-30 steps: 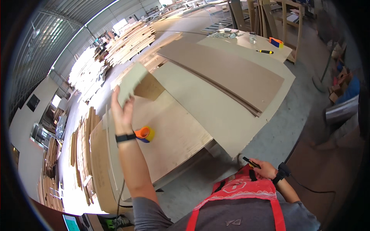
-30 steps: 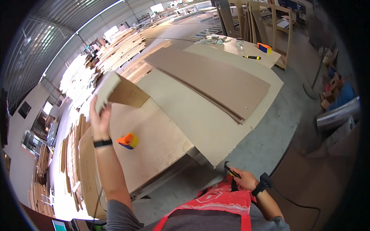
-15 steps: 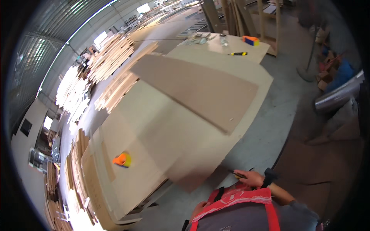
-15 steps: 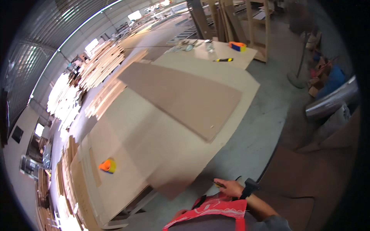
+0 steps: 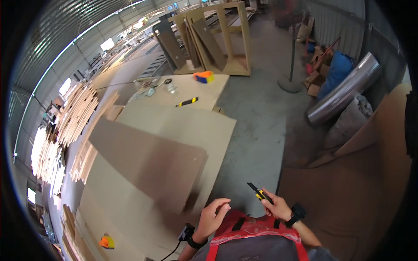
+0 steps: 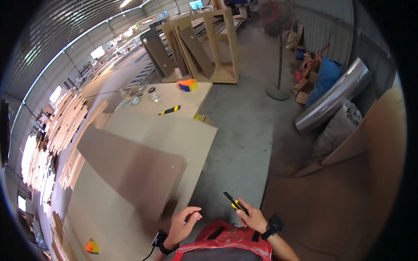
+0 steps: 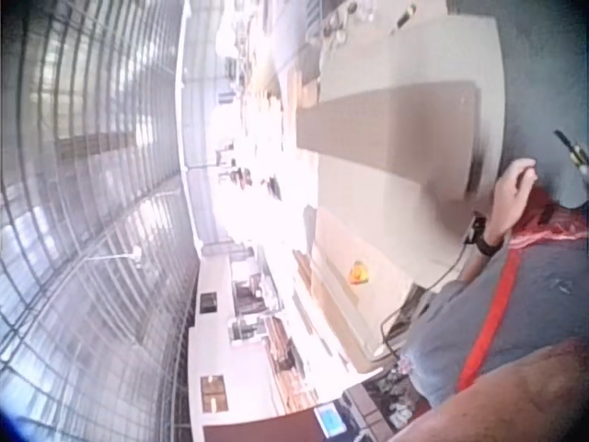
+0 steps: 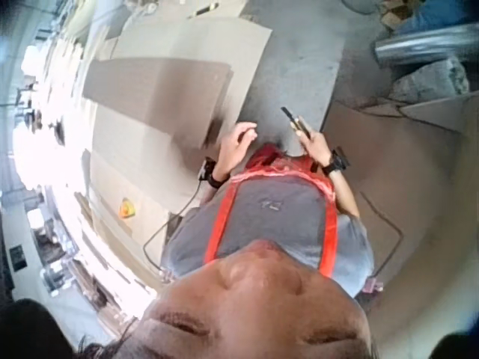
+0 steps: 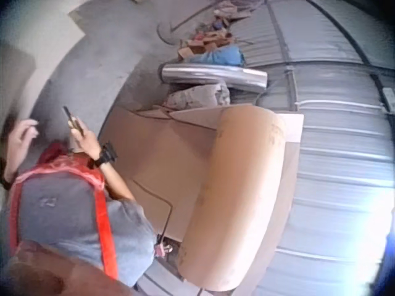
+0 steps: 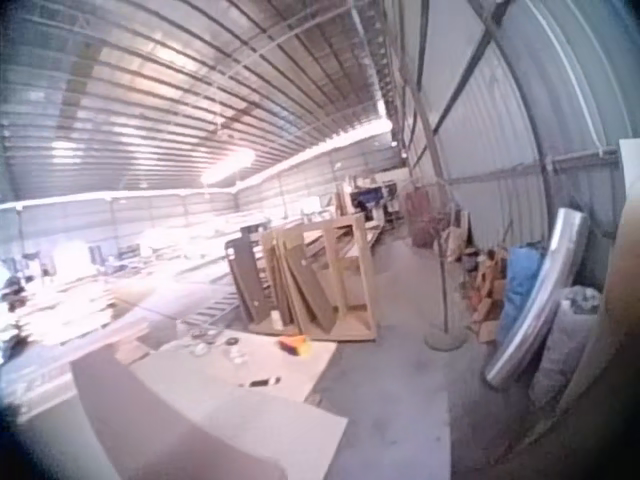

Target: Measure and cut cardboard or paper protective material to wrap furniture components.

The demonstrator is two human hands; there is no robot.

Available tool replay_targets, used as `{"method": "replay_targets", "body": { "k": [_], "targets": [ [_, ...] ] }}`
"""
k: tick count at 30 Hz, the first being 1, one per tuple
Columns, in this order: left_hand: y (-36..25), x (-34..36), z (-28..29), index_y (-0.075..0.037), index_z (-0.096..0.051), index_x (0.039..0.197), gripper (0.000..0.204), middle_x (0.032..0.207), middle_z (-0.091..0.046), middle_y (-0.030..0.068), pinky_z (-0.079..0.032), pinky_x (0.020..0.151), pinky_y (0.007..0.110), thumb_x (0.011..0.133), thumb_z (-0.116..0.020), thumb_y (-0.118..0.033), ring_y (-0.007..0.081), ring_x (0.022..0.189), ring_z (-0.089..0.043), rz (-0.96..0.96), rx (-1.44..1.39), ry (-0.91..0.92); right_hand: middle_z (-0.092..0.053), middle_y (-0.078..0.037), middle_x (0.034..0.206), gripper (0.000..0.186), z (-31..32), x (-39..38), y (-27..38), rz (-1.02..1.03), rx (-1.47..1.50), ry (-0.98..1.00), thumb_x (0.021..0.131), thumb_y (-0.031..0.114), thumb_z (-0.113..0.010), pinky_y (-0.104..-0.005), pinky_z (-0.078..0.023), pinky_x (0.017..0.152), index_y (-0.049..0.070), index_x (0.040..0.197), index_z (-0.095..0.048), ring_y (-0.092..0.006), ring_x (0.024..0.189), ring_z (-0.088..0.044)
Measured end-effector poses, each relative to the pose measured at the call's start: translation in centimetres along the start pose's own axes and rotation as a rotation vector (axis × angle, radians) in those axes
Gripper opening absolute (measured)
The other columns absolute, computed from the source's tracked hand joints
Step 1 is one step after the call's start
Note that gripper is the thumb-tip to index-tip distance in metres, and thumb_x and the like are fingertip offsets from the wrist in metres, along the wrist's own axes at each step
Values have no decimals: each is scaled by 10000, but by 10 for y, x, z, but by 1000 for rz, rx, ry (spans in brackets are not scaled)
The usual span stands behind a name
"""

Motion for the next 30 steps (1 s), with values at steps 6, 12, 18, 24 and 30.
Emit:
{"method": "replay_targets", "body": {
  "k": [6, 12, 18, 24, 30],
  "targets": [
    [-63, 127, -66, -64, -659, 1035, 147, 909, -680, 80, -478, 795, 346, 923, -611, -147, 252, 829, -646, -480, 387, 109, -599, -30, 694, 251, 87, 52, 23, 50, 429, -153, 1010, 240, -511, -237, -477, 497, 23, 1114, -581, -99, 537, -562],
    [-102, 283, -87, -84, -664, 993, 115, 853, -669, 72, -446, 855, 393, 900, -620, -136, 278, 831, -612, -642, 304, -71, -572, -24, 666, 215, 233, 144, 61, 122, 350, -470, 1002, 227, -503, -243, -462, 466, 34, 1053, -582, -100, 509, -532],
    [-138, 449, -94, -95, -669, 982, 105, 867, -684, 61, -433, 930, 407, 890, -624, -117, 259, 835, -618, -627, 277, -193, -566, -30, 663, 236, 360, 225, 100, 117, 570, -656, 995, 278, -502, -270, -455, 439, 58, 1036, -576, -119, 498, -522],
    [-148, 579, -133, -113, -649, 997, 109, 829, -670, 43, -438, 915, 411, 915, -590, -153, 242, 813, -625, -659, 289, -81, -601, 15, 714, 210, 423, 285, 123, -3, 635, -800, 992, 303, -509, -218, -385, 403, 129, 1012, -626, -93, 507, -519],
    [-125, 711, -158, -132, -657, 992, 107, 841, -672, 31, -435, 931, 406, 918, -589, -167, 224, 828, -634, -577, 390, -18, -573, 31, 703, 178, 475, 409, 82, -195, 865, -744, 980, 298, -518, -216, -359, 410, 158, 980, -628, -83, 513, -493]
  ]
}}
Point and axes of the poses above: each hand's wrist, its own x-axis towards the middle knuckle, its own z-axis out of the back of the hand, y = z × x, the point moved 10 cm from there along x, towards the middle knuckle
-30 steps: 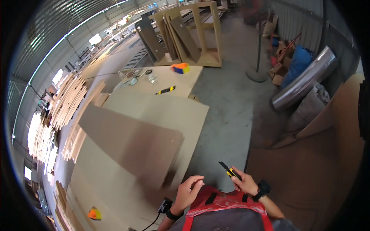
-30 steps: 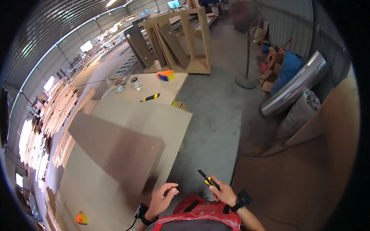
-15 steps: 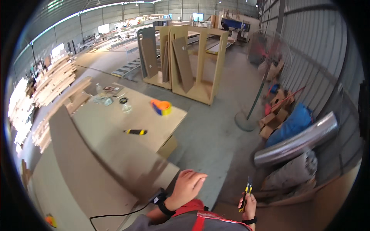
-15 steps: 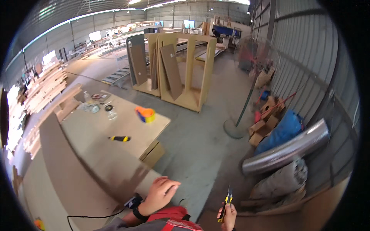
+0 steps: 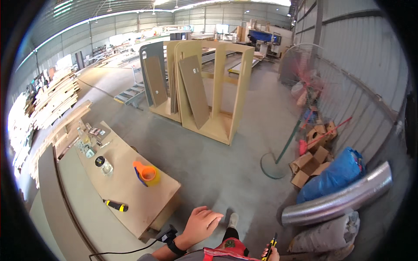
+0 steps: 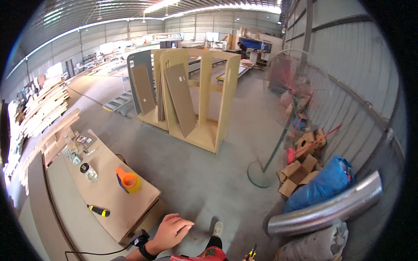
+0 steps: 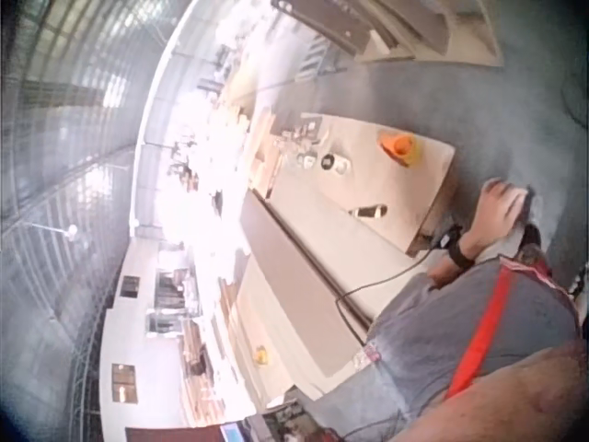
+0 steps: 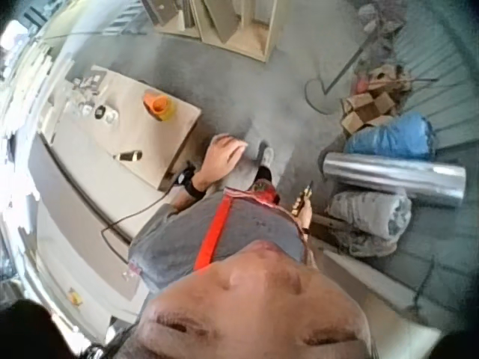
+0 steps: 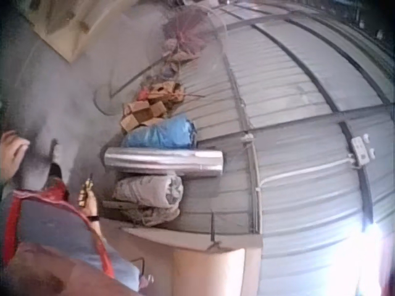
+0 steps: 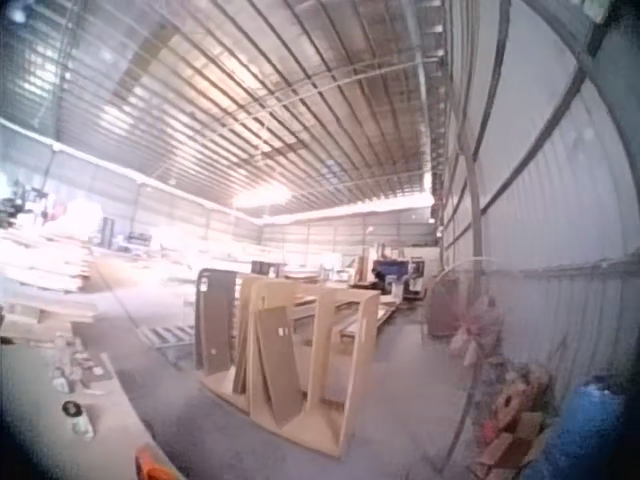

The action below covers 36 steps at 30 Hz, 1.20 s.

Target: Measure and cut cardboard or paper protective material to wrap furniture components.

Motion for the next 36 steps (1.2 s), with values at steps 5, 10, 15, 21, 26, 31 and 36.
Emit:
{"method": "replay_targets", "body": {
  "k": [5, 10, 15, 21, 26, 31, 36],
  "targets": [
    [84, 90, 8, -126, -660, 984, 106, 861, -674, 22, -399, 971, 430, 898, -606, -156, 206, 840, -638, 147, 219, -135, -590, -24, 733, 218, -101, 199, 59, -97, 49, 194, 962, 274, -513, -255, -441, 487, 94, 1037, -610, -128, 560, -540],
    [123, 183, 45, -114, -667, 961, 110, 838, -668, 17, -398, 971, 447, 853, -649, -110, 208, 818, -643, 264, 370, -321, -526, -4, 690, 201, -320, 304, 190, 44, -152, 488, 925, 267, -523, -251, -430, 460, 86, 1001, -563, -106, 522, -486],
    [163, 221, 80, -110, -675, 920, 131, 804, -666, 28, -401, 971, 453, 796, -695, -71, 212, 779, -648, 418, 555, -463, -545, -24, 726, 164, -543, 344, 245, 109, -390, 709, 969, 228, -498, -283, -446, 472, 83, 1022, -552, -124, 560, -527],
    [246, 250, 110, -105, -671, 894, 141, 796, -673, 47, -399, 977, 452, 770, -708, -48, 229, 735, -650, 626, 678, -612, -558, -42, 739, 189, -727, 400, 163, -80, -458, 927, 972, 227, -497, -292, -469, 508, 64, 1040, -563, -138, 577, -536],
    [339, 320, 162, -89, -652, 843, 113, 766, -659, 43, -403, 978, 465, 774, -705, -17, 218, 695, -633, 543, 678, -765, -567, -60, 739, 193, -806, 494, 94, -170, -574, 885, 959, 214, -508, -308, -502, 543, 34, 997, -567, -165, 609, -562],
    [427, 396, 221, -88, -664, 854, 77, 772, -660, 45, -407, 980, 475, 797, -688, -42, 223, 690, -628, 503, 617, -763, -613, -88, 699, 286, -782, 637, 84, -57, -915, 625, 919, 293, -562, -345, -506, 535, 16, 944, -627, -202, 624, -618],
    [507, 430, 263, -82, -676, 861, 90, 784, -669, 56, -394, 1004, 494, 795, -679, -19, 243, 723, -632, 566, 570, -709, -647, -126, 704, 438, -725, 716, 124, 185, -2002, 311, 877, 456, -589, -380, -490, 567, 25, 910, -660, -219, 640, -641]
  ]
}}
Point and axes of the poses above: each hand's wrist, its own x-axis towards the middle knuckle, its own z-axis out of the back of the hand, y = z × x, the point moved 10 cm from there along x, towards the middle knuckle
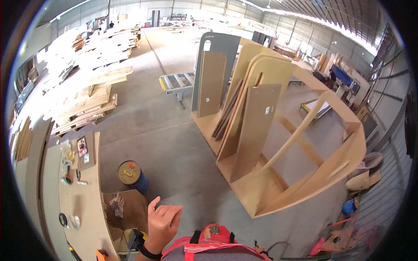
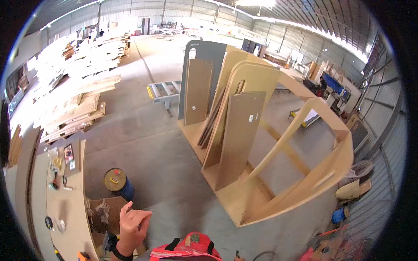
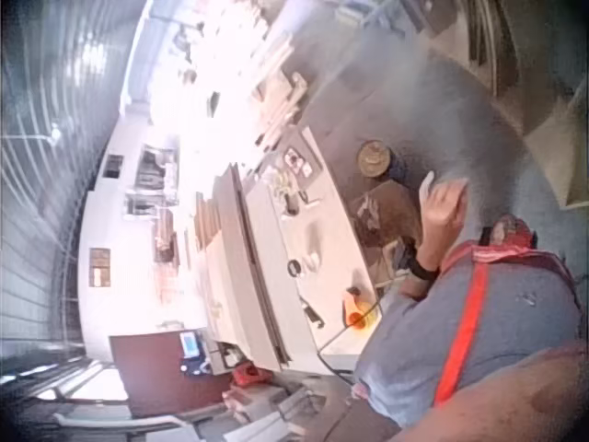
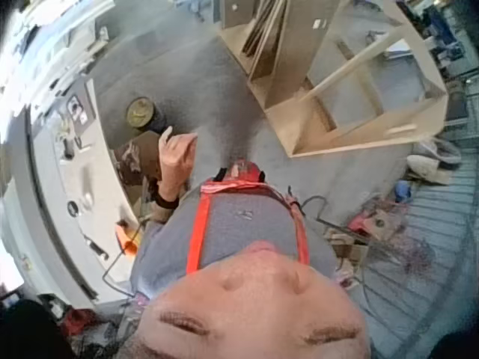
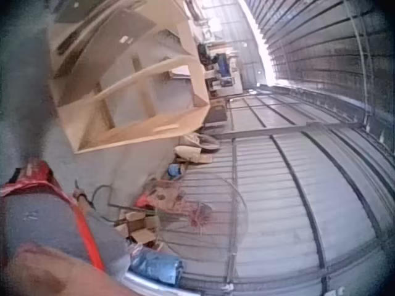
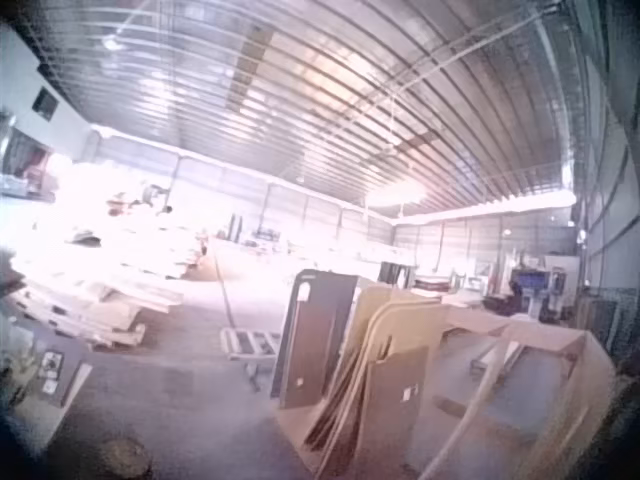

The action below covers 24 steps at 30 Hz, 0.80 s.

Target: Measure and cut cardboard or paper protective material to wrap furniture components.

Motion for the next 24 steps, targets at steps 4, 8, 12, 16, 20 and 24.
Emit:
{"method": "replay_targets", "body": {
  "k": [4, 8, 12, 16, 20, 24],
  "targets": [
    [54, 47, -33, -88, -684, 873, 99, 783, -667, 61, -386, 1018, 485, 793, -686, -30, 244, 725, -632, 53, 41, 87, -630, -123, 678, 382, -5, 29, 28, -82, 78, 153, 885, 401, -584, -379, -482, 528, 23, 888, -638, -219, 598, -625],
    [127, 101, -62, -110, -681, 897, 127, 788, -664, 15, -378, 1025, 455, 786, -699, -53, 188, 756, -637, 140, 160, 111, -613, -120, 653, 328, -22, 88, 146, 6, 64, 291, 893, 347, -580, -377, -474, 489, 21, 865, -616, -220, 556, -609],
    [188, 178, -73, -99, -693, 919, 145, 808, -680, 33, -398, 1017, 458, 786, -717, -45, 196, 783, -651, 125, 240, 13, -596, -117, 628, 279, -32, 164, 324, 191, -40, 434, 901, 292, -576, -376, -466, 450, 20, 843, -594, -221, 514, -593],
    [243, 251, -50, -113, -686, 958, 165, 833, -678, 6, -400, 1016, 446, 800, -714, -74, 165, 797, -648, 189, 399, -26, -579, -114, 602, 236, -28, 224, 540, 363, -115, 541, 909, 237, -571, -375, -457, 411, 18, 821, -572, -221, 472, -578],
    [304, 280, -14, -112, -689, 966, 163, 796, -673, 26, -409, 1011, 439, 810, -708, -70, 184, 780, -656, 372, 436, -177, -562, -111, 577, 205, -22, 273, 782, 465, -51, 597, 917, 182, -567, -373, -449, 373, 16, 799, -550, -222, 430, -562],
    [375, 282, 3, -114, -689, 961, 148, 785, -668, 32, -413, 1000, 433, 819, -698, -75, 189, 772, -652, 558, 521, -241, -544, -103, 603, 133, -38, 267, 1015, 738, -170, 506, 923, 177, -521, -363, -473, 387, 55, 872, -521, -216, 447, -549]
  ]
}}
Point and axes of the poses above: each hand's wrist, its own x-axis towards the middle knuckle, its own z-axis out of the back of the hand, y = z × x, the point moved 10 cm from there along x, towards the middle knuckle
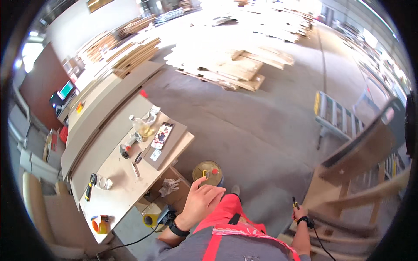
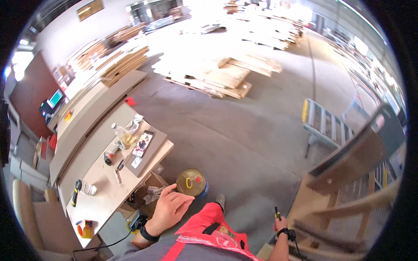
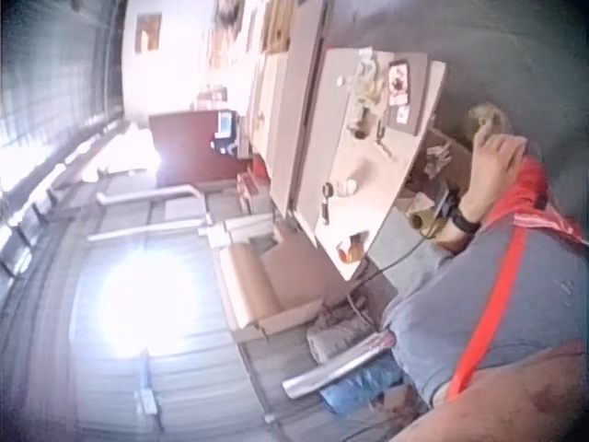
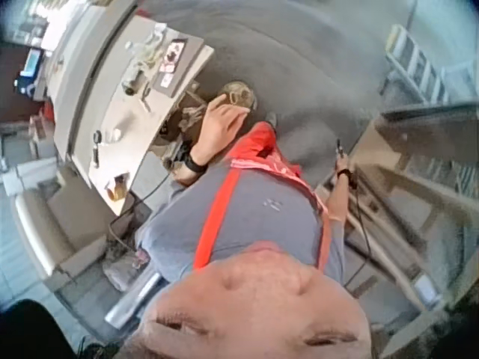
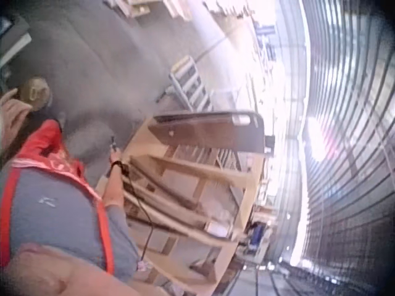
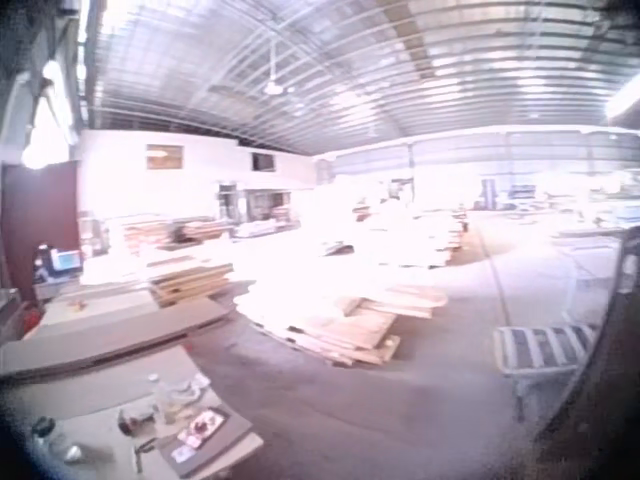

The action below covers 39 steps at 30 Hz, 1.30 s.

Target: Measure and cut cardboard or paper protective material to wrap furniture components.

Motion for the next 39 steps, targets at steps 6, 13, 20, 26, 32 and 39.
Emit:
{"method": "replay_targets", "body": {
  "k": [6, 13, 20, 26, 32, 39],
  "targets": [
    [93, 108, -35, -116, -678, 974, 153, 784, -663, 23, -397, 1010, 430, 829, -672, -67, 182, 767, -643, 121, -9, -172, -542, -110, 601, 122, -43, 138, 186, 188, 160, 96, 899, 156, -521, -370, -479, 391, 41, 873, -488, -223, 435, -544],
    [177, 257, -23, -118, -673, 979, 158, 784, -657, 13, -390, 1019, 429, 831, -672, -63, 177, 753, -635, 160, -1, -291, -654, -252, 761, 456, -99, 223, 240, 207, -663, 215, 861, 426, -570, -503, -510, 625, -23, 859, -645, -419, 717, -649],
    [291, 331, -28, -109, -680, 978, 142, 788, -671, 16, -415, 994, 424, 844, -668, -64, 186, 730, -641, 377, 48, -282, -616, -211, 685, 348, -164, 308, 391, -25, -506, 320, 877, 331, -553, -471, -492, 540, -13, 859, -604, -362, 608, -618],
    [413, 389, -32, -102, -681, 967, 107, 860, -694, 27, -414, 991, 423, 863, -657, -86, 196, 788, -653, 591, 148, -349, -583, -175, 621, 257, -259, 407, 529, -20, -590, 448, 891, 249, -538, -444, -476, 467, -4, 859, -569, -313, 515, -591],
    [538, 486, -2, -85, -669, 960, 91, 889, -691, 58, -431, 972, 422, 874, -643, -98, 247, 850, -649, 760, 330, -471, -551, -140, 556, 169, -359, 520, 743, 69, -705, 585, 905, 168, -523, -417, -460, 393, 5, 859, -534, -263, 422, -564],
    [655, 504, 43, -85, -657, 962, 103, 977, -685, 60, -438, 952, 417, 860, -646, -95, 247, 929, -636, 1031, 480, -603, -566, -87, 593, 120, -589, 583, 1078, 390, -643, 669, 927, 169, -520, -320, -457, 368, 53, 896, -516, -178, 427, -555]
  ]
}}
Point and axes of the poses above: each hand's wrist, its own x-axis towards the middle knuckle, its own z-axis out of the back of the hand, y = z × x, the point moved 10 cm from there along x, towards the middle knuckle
